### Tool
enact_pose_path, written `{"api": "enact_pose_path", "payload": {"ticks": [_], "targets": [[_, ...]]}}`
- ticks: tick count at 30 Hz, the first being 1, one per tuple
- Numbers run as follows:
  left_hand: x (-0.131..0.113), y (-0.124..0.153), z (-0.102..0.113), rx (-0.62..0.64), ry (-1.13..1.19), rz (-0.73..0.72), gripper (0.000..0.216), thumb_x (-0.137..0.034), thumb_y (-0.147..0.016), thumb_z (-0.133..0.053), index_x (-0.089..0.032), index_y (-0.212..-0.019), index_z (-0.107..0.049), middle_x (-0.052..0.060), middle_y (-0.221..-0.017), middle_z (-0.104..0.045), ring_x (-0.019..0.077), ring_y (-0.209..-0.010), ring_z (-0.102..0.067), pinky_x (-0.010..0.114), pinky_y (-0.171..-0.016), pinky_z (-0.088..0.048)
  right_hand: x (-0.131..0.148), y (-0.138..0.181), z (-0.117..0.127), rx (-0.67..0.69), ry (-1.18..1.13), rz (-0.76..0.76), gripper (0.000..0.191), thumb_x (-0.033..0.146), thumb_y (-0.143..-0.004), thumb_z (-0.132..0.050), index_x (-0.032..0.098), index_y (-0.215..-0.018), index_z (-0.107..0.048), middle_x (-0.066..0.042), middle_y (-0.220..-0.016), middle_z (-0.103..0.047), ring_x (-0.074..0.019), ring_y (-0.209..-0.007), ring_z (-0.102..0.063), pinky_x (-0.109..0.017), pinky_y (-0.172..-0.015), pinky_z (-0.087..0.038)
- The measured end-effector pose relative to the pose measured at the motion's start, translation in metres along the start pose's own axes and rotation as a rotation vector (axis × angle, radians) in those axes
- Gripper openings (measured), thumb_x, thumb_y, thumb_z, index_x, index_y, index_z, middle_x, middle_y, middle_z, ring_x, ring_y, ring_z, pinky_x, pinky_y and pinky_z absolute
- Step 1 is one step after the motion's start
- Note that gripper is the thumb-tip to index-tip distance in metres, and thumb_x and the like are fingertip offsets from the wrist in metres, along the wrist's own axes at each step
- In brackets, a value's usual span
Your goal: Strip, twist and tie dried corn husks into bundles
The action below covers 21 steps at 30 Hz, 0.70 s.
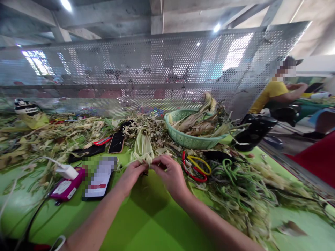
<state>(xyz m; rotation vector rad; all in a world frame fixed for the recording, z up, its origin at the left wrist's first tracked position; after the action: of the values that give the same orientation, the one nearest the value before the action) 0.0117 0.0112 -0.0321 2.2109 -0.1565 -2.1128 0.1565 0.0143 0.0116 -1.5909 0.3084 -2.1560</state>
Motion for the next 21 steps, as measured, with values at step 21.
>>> {"api": "enact_pose_path", "payload": {"ticks": [21], "targets": [[-0.023, 0.012, -0.005, 0.115, -0.388, -0.314, 0.03, -0.039, -0.089, -0.045, -0.018, -0.079, -0.064, 0.006, -0.082, -0.063, 0.0203, -0.079, -0.058, 0.033, -0.075, -0.045, -0.008, -0.004, 0.001, 0.073, 0.102, -0.051, 0.008, 0.026, -0.078, -0.063, 0.019, -0.079, -0.059, -0.001, -0.071, -0.059, -0.0155, -0.066, -0.054, -0.026, -0.061, -0.044]]}}
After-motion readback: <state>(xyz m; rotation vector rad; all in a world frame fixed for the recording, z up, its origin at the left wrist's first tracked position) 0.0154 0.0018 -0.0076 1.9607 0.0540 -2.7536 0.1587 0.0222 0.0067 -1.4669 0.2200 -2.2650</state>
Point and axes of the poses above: each hand's wrist, its own y-axis away from the middle knuckle, its own z-axis out of the back of the hand, x = y × z, the point moved 5 cm from there along -y, towards the middle knuckle
